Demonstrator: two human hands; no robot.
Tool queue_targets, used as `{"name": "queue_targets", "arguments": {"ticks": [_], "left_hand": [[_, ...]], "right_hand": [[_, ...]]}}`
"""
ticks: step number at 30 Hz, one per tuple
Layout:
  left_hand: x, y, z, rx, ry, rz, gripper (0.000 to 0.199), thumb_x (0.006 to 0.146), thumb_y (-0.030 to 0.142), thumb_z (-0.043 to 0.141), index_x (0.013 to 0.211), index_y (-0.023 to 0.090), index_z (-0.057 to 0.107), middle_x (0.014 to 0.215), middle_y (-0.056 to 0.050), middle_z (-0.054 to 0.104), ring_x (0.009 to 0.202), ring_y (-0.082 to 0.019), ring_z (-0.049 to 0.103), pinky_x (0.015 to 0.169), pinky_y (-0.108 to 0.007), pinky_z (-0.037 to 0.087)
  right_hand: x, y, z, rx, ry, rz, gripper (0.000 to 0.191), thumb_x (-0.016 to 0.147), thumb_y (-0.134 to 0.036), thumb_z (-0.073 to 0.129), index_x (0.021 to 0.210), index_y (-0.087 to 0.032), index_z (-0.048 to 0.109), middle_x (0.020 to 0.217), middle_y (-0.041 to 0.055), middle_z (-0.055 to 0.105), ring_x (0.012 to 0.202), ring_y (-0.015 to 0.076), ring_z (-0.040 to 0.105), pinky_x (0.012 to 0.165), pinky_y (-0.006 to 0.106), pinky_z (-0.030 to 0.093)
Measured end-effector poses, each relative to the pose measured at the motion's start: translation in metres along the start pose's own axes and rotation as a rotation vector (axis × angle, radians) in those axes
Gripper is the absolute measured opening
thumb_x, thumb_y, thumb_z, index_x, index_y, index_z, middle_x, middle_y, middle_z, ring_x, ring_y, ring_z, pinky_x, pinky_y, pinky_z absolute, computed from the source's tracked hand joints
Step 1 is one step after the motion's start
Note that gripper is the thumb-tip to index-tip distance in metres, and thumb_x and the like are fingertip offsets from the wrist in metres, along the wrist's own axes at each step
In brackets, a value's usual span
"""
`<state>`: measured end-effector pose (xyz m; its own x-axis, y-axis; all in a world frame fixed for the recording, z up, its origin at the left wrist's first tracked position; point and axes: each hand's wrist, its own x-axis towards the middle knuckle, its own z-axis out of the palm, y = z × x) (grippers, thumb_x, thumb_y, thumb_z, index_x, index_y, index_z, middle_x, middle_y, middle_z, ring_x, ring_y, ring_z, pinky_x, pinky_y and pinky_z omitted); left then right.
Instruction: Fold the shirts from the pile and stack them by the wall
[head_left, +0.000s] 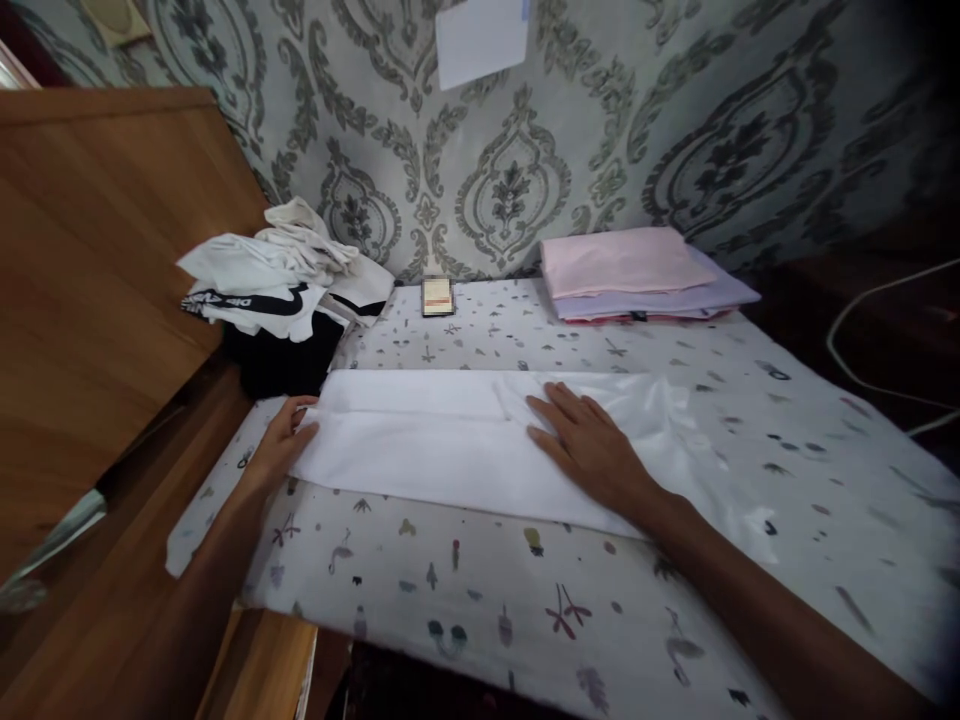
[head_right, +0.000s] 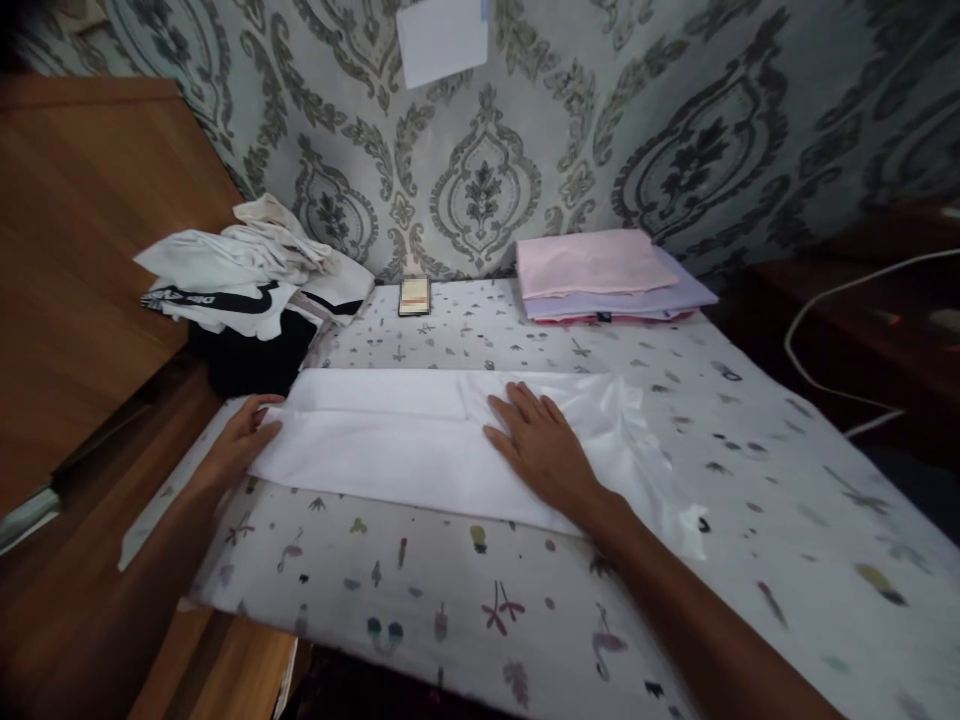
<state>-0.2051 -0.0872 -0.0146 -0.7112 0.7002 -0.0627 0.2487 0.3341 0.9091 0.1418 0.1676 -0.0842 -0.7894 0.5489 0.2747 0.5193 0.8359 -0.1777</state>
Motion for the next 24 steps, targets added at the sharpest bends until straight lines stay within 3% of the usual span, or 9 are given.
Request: {"name": "queue_targets", "arguments": {"ticks": [6, 12, 15, 19, 24], "left_hand": [[0.012, -0.017, -0.004, 0.13, 0.114, 0.027, 0.044, 0.061, 0.039, 0.065, 0.099, 0.019, 0.059, 0.078, 0.001, 0.059, 0.07, -0.016, 0.055, 0.058, -0.024, 0.039], [0.01, -0.019, -0.004, 0.311, 0.193, 0.068, 0.044, 0.065, 0.039, 0.062, 0.105, 0.02, 0.056, 0.078, 0.003, 0.056, 0.059, -0.013, 0.05, 0.055, -0.025, 0.037], [0.006, -0.019, -0.007, 0.402, 0.182, 0.091, 0.044, 0.069, 0.038, 0.061, 0.11, 0.022, 0.056, 0.076, 0.004, 0.056, 0.058, -0.013, 0.05, 0.056, -0.025, 0.037], [-0.001, -0.019, -0.011, 0.446, 0.132, 0.05, 0.04, 0.074, 0.043, 0.06, 0.108, 0.023, 0.056, 0.056, 0.01, 0.044, 0.052, -0.013, 0.045, 0.052, -0.024, 0.031], [-0.009, -0.019, -0.013, 0.316, 0.078, 0.027, 0.043, 0.076, 0.045, 0.061, 0.112, 0.023, 0.054, 0.056, 0.01, 0.044, 0.049, -0.011, 0.038, 0.049, -0.022, 0.025]], "right_hand": [[0.0, 0.001, 0.002, -0.016, 0.011, -0.007, 0.061, 0.101, -0.053, 0.024, 0.142, -0.017, 0.051, 0.155, 0.0144, 0.042, 0.145, 0.0287, 0.035, 0.116, 0.052, 0.032], [0.0, 0.003, 0.004, -0.037, 0.033, -0.021, 0.062, 0.101, -0.054, 0.023, 0.141, -0.017, 0.052, 0.154, 0.015, 0.044, 0.144, 0.0291, 0.037, 0.116, 0.051, 0.034], [0.0, 0.004, 0.005, -0.037, 0.038, -0.027, 0.061, 0.1, -0.054, 0.024, 0.141, -0.02, 0.052, 0.154, 0.0128, 0.044, 0.143, 0.0291, 0.039, 0.115, 0.051, 0.035], [0.0, 0.006, 0.007, -0.043, 0.044, -0.024, 0.06, 0.099, -0.055, 0.023, 0.141, -0.022, 0.052, 0.153, 0.0124, 0.045, 0.143, 0.0293, 0.039, 0.115, 0.052, 0.035], [0.0, 0.008, 0.011, -0.042, 0.056, -0.027, 0.059, 0.099, -0.053, 0.026, 0.141, -0.022, 0.052, 0.153, 0.012, 0.045, 0.142, 0.0306, 0.04, 0.115, 0.053, 0.035]]}}
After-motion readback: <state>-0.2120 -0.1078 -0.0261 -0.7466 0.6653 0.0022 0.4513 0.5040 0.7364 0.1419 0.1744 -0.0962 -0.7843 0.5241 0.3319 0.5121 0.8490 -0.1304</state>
